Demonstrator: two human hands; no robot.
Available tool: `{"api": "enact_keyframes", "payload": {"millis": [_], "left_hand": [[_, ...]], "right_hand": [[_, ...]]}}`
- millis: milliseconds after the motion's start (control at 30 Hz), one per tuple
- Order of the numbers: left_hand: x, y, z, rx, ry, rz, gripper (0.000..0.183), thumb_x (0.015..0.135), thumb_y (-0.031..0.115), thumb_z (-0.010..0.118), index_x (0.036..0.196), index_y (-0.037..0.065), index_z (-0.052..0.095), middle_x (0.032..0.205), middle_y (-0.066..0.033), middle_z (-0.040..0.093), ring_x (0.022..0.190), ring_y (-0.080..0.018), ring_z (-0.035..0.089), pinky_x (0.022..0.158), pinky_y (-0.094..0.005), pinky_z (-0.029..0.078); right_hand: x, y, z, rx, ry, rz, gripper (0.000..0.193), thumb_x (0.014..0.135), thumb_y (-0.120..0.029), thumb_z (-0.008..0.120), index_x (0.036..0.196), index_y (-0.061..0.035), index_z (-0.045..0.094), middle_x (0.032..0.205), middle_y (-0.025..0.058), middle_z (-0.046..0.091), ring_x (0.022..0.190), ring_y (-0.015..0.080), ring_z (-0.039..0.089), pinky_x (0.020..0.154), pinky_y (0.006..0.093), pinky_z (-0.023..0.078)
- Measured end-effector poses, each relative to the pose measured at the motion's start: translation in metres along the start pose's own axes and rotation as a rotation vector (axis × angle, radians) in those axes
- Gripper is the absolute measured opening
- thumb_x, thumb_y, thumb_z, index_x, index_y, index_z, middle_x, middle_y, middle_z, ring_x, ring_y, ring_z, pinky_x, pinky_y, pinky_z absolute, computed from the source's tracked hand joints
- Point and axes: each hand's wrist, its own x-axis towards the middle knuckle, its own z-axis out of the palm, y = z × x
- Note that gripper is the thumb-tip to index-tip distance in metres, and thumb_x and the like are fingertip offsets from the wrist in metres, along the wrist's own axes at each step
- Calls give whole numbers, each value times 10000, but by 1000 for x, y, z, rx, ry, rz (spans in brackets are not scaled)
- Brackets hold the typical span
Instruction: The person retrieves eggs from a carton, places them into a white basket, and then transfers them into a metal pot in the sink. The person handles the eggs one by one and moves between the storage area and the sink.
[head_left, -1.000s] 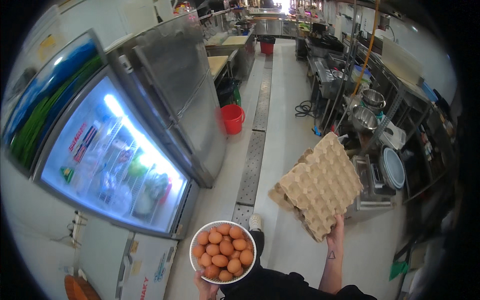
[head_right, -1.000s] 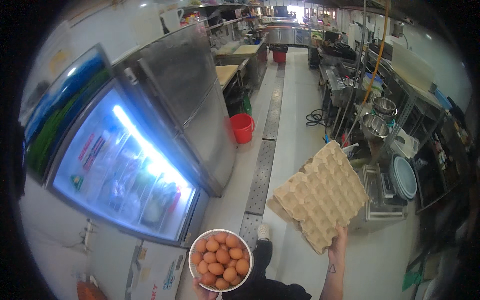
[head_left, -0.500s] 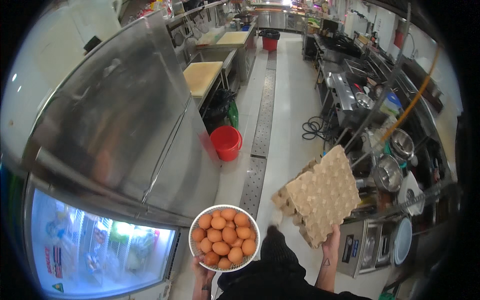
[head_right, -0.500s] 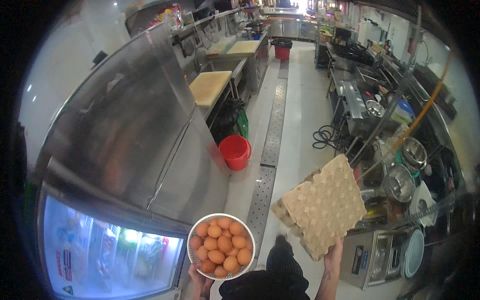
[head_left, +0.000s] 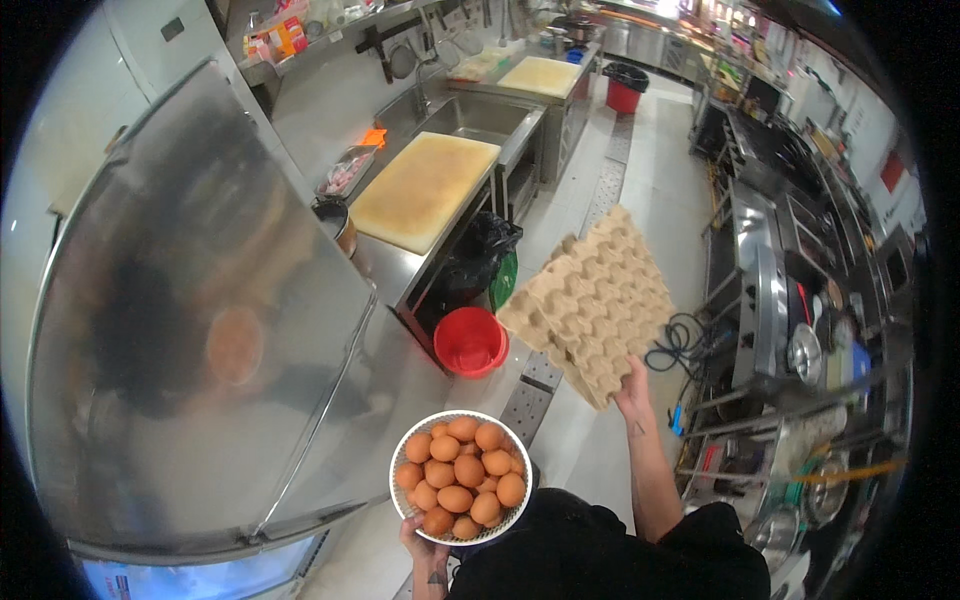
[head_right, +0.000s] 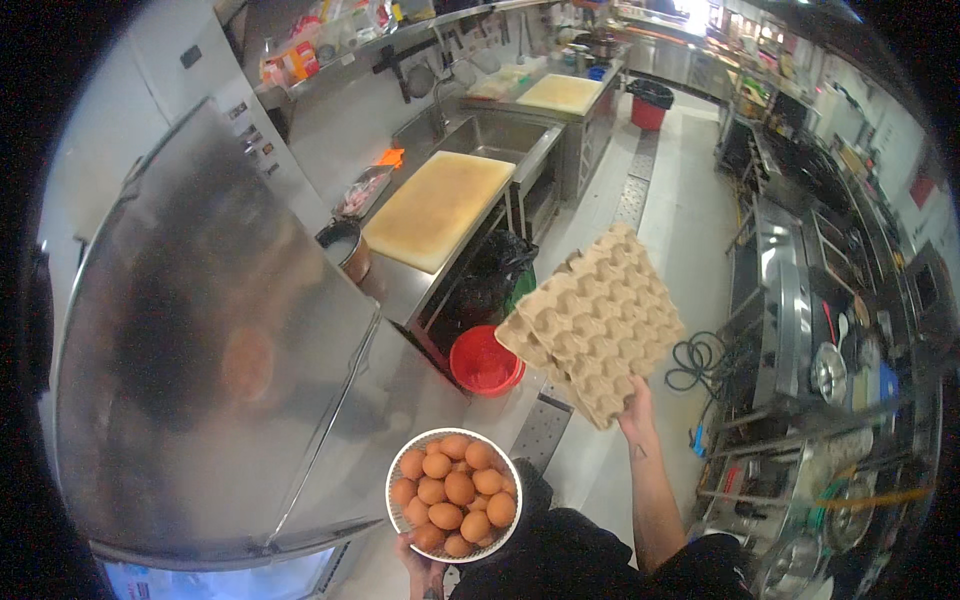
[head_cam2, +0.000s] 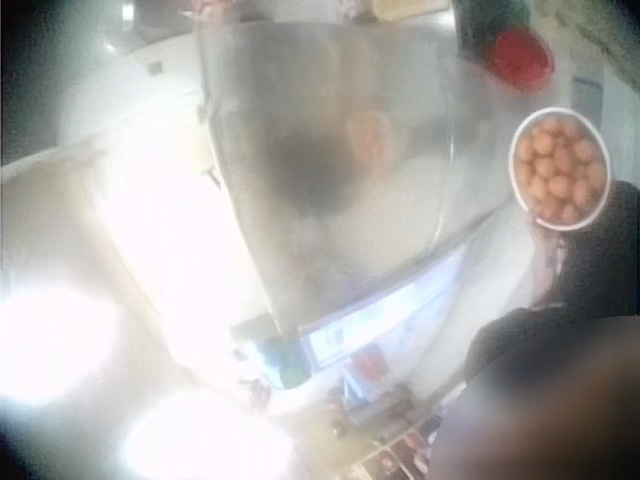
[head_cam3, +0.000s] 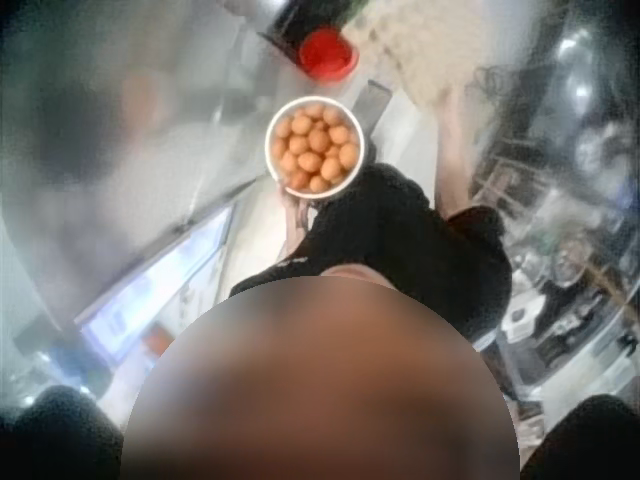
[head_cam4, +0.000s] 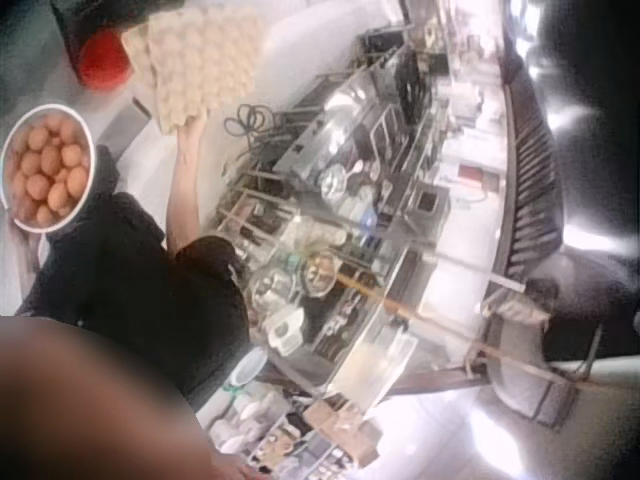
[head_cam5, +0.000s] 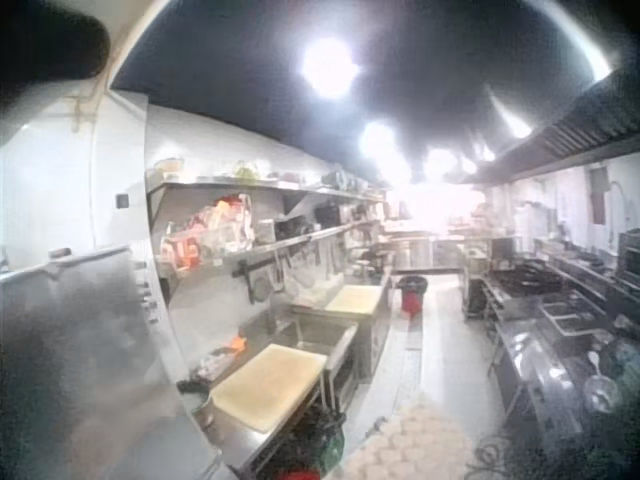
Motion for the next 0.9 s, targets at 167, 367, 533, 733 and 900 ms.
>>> {"api": "enact_keyframes", "payload": {"millis": [167, 367, 533, 733, 900], "left_hand": [[74, -21, 82, -75, -19, 13, 801, 756, 319, 673, 1474, 11, 497, 1393, -178, 618, 1274, -384, 625, 1115, -527, 515], [183, -16, 192, -75, 24, 134, 828, 748, 300, 665, 1500, 14, 464, 1449, -186, 569, 1330, -398, 581, 1155, -543, 484], [283, 2, 282, -105, 133, 190, 840, 737, 246, 671, 1516, 24, 446, 1449, -190, 567, 1340, -403, 574, 1175, -557, 460], [449, 35, 344, -169, 328, 322, 739, 773, 223, 628, 1470, 18, 493, 1414, -179, 586, 1331, -408, 575, 1172, -571, 458], [556, 42, 387, -313, 138, 408, 695, 806, 244, 604, 1456, 18, 502, 1409, -181, 586, 1316, -390, 583, 1185, -559, 444]], "right_hand": [[176, 0, 59, 19, -189, 59, 614, 954, -287, 655, 1499, -56, 493, 1457, 138, 592, 1331, 324, 583, 1092, 501, 504], [337, 15, 90, -104, -89, 191, 573, 939, -276, 655, 1450, -46, 536, 1383, 148, 637, 1257, 328, 630, 1058, 494, 530], [407, 8, 69, -258, 181, 308, 558, 944, -282, 637, 1443, -45, 555, 1384, 143, 655, 1262, 334, 633, 1084, 482, 517], [479, -38, 74, -157, -112, 411, 574, 952, -303, 620, 1452, -30, 551, 1378, 138, 672, 1233, 340, 656, 1094, 488, 515], [534, -103, 93, -394, -103, 457, 614, 931, -328, 631, 1464, -38, 534, 1376, 135, 665, 1254, 347, 646, 1101, 495, 512]]}}
